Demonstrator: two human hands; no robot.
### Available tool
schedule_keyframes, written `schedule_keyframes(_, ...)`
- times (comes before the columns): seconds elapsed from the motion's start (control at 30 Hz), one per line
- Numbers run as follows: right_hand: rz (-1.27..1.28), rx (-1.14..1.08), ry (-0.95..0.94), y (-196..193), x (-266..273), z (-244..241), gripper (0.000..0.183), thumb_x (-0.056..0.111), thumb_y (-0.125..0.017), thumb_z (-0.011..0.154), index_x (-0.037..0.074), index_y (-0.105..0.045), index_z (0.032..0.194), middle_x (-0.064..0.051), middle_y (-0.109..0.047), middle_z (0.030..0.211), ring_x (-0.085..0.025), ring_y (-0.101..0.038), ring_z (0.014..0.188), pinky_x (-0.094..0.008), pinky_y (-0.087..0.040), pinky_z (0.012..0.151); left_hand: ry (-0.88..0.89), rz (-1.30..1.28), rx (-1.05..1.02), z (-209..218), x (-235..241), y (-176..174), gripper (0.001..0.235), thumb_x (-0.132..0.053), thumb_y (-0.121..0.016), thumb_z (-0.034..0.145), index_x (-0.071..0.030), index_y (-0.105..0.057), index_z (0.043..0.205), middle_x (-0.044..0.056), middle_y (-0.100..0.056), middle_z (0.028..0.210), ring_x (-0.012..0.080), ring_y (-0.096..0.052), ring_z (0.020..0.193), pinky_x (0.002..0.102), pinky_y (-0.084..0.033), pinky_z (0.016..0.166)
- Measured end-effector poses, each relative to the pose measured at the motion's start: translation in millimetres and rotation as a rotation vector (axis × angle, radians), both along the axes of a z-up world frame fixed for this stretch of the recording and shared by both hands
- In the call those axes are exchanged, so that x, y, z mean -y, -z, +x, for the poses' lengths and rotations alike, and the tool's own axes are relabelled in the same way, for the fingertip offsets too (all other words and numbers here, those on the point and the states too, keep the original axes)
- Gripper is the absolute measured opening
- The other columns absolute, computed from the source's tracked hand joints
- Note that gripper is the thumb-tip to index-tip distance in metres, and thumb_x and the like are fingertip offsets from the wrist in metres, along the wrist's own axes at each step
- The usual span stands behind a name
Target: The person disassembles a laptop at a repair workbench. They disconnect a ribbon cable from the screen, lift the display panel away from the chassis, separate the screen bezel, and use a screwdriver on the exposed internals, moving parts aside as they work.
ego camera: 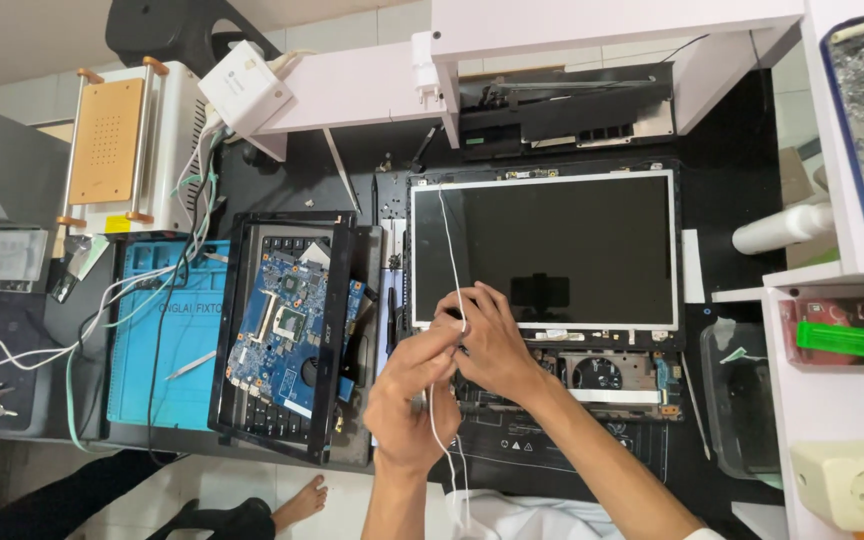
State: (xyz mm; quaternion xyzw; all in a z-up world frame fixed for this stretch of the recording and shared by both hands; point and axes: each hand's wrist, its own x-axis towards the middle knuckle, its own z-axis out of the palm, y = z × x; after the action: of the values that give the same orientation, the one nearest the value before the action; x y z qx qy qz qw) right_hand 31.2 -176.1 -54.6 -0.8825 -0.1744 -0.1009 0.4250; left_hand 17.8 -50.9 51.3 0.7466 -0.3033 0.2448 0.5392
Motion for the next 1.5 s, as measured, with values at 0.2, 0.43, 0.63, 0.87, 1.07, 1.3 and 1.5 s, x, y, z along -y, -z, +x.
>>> schedule_keyframes(0.2, 0.007, -0.009, -0.024, -10.7, 1.6, 0.5, 0.021, 0.022, -0.069, 0.08, 0.011, -0.068, 0.097, -0.005, -0.061, 0.113, -0.028, -0.053, 0.119, -0.052, -0.031, 0.114, 0.051, 0.021, -0.006, 1.1, 8.6, 2.6, 0.026, 0.012, -0.066, 0.097, 0.0, -0.055, 0.117, 0.022, -0.073, 0.109, 0.032, -0.078, 0.098, 0.035, -0.064, 0.084)
schedule_keyframes(0.43, 0.144, -0.091, -0.041, -5.1, 10.9, 2.5, 0.027, 0.02, -0.073, 0.078, 0.008, -0.066, 0.101, -0.005, -0.062, 0.116, -0.029, -0.053, 0.125, -0.053, -0.029, 0.119, -0.001, 0.028, -0.06, 1.9, 0.7, -16.2, 0.02, 0.009, -0.065, 0.097, 0.005, -0.061, 0.116, 0.023, -0.074, 0.107, 0.0344, -0.078, 0.102, 0.037, -0.065, 0.089)
schedule_keyframes(0.63, 0.402, -0.286, -0.057, -13.1, 31.4, 1.3, 0.02, 0.018, -0.075, 0.087, 0.009, -0.07, 0.104, -0.005, -0.068, 0.117, -0.026, -0.065, 0.119, -0.043, -0.049, 0.106, -0.211, -0.065, -0.207, 9.2, -30.3, -28.2, 0.012, 0.005, -0.06, 0.105, 0.006, -0.062, 0.117, 0.018, -0.076, 0.11, 0.0234, -0.078, 0.102, 0.033, -0.063, 0.093)
schedule_keyframes(0.87, 0.407, -0.235, 0.25, -13.4, 84.8, -6.3, 0.02, 0.015, -0.074, 0.09, 0.009, -0.073, 0.109, -0.006, -0.068, 0.121, -0.024, -0.068, 0.118, -0.037, -0.057, 0.099, -0.234, 0.071, -0.296, 61.2, -73.0, -41.9, 0.008, 0.001, -0.062, 0.107, 0.004, -0.066, 0.114, 0.015, -0.076, 0.109, 0.0202, -0.076, 0.104, 0.03, -0.058, 0.095)
schedule_keyframes(1.07, 0.016, -0.132, 0.698, -26.1, 139.7, -31.5, 0.032, 0.014, -0.078, 0.087, 0.007, -0.069, 0.118, -0.013, -0.063, 0.129, -0.034, -0.059, 0.121, -0.044, -0.052, 0.098, -0.228, 0.551, -0.211, 90.0, -90.1, -33.3, 0.01, -0.007, -0.07, 0.1, -0.003, -0.071, 0.11, 0.013, -0.075, 0.102, 0.0276, -0.074, 0.093, 0.035, -0.055, 0.081)
schedule_keyframes(1.3, -0.105, -0.264, 0.819, -18.6, 161.8, -42.8, 0.061, 0.017, -0.084, 0.081, 0.005, -0.059, 0.135, -0.017, -0.059, 0.134, -0.039, -0.053, 0.121, -0.048, -0.046, 0.102, -0.309, 0.792, -0.349, 80.1, -131.2, -18.5, 0.018, -0.017, -0.07, 0.096, -0.005, -0.072, 0.109, 0.015, -0.073, 0.104, 0.0354, -0.07, 0.093, 0.042, -0.054, 0.078)
schedule_keyframes(1.5, -0.187, -0.22, 0.842, -23.4, 147.8, -40.0, 0.073, 0.015, -0.088, 0.075, 0.003, -0.054, 0.139, -0.021, -0.056, 0.135, -0.042, -0.05, 0.123, -0.049, -0.043, 0.106, -0.479, 0.891, -0.588, 64.0, -198.1, -14.3, 0.027, -0.009, -0.065, 0.093, -0.004, -0.072, 0.119, 0.017, -0.073, 0.111, 0.0358, -0.071, 0.095, 0.043, -0.054, 0.081)
